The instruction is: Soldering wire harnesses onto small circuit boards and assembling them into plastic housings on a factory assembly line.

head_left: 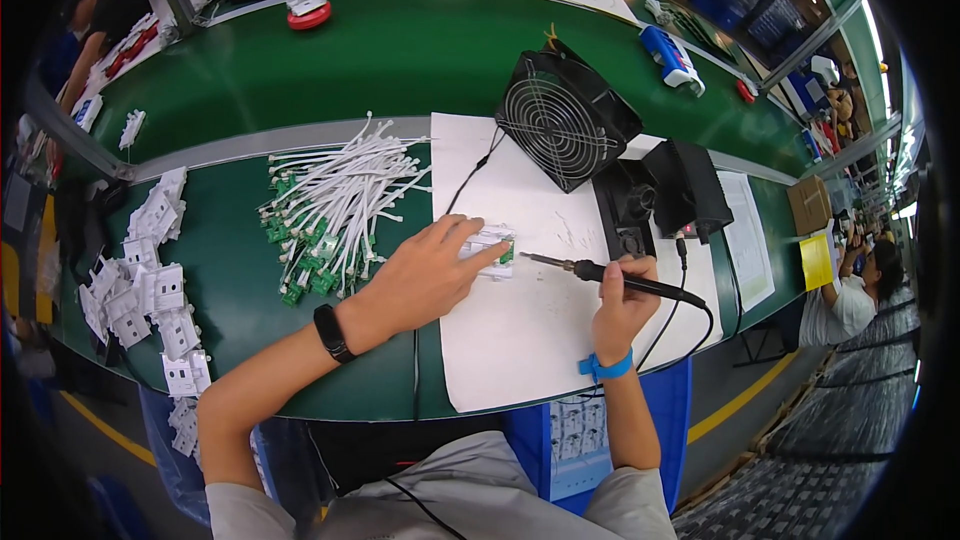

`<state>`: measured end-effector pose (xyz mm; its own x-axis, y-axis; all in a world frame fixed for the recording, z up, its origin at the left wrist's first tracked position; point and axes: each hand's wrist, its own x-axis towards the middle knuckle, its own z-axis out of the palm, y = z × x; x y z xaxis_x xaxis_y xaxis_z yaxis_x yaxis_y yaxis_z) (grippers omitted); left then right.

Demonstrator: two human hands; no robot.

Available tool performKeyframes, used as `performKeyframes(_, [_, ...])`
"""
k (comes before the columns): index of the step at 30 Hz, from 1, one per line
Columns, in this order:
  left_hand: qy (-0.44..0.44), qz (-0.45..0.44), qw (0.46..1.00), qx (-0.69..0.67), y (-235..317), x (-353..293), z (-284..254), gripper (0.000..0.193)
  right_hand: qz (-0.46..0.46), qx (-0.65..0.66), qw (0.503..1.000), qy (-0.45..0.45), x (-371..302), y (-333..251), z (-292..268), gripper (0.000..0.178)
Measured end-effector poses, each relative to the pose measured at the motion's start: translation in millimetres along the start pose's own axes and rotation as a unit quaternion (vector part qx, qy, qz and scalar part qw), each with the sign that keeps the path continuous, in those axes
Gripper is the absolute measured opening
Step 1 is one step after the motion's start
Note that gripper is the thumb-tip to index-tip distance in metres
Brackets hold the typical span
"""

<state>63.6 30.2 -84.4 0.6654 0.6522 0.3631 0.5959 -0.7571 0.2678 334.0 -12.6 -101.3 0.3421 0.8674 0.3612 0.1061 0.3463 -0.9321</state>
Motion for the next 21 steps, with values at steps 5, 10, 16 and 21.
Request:
performKeyframes(5, [-0.026, -0.011, 1.0, -0.003, -2.0, -0.5, -3.8, 0.058, -0.002, 0.001, 0.999, -0.047, -2.5, 3.5, 1.1, 0.019])
performKeyframes(10, [-0.021, -0.012, 1.0, 0.003, -0.5, 0.0, -4.0, 0.055, 0.011, 0.005, 0.999, -0.05, -3.0, -1.4, 2.2, 0.02])
performKeyframes(16, [-0.022, 0.005, 1.0, 0.016, 0.8, 4.0, -8.2, 0.051, -0.002, 0.007, 0.999, -0.051, -1.5, -2.3, 0.8, 0.02])
performKeyframes(21, [0.007, 0.011, 0.999, 0.031, -5.4, 6.2, 2.6, 0.044, -0.071, -0.026, 0.996, 0.05, 3.8, -6.3, 7.0, 0.021])
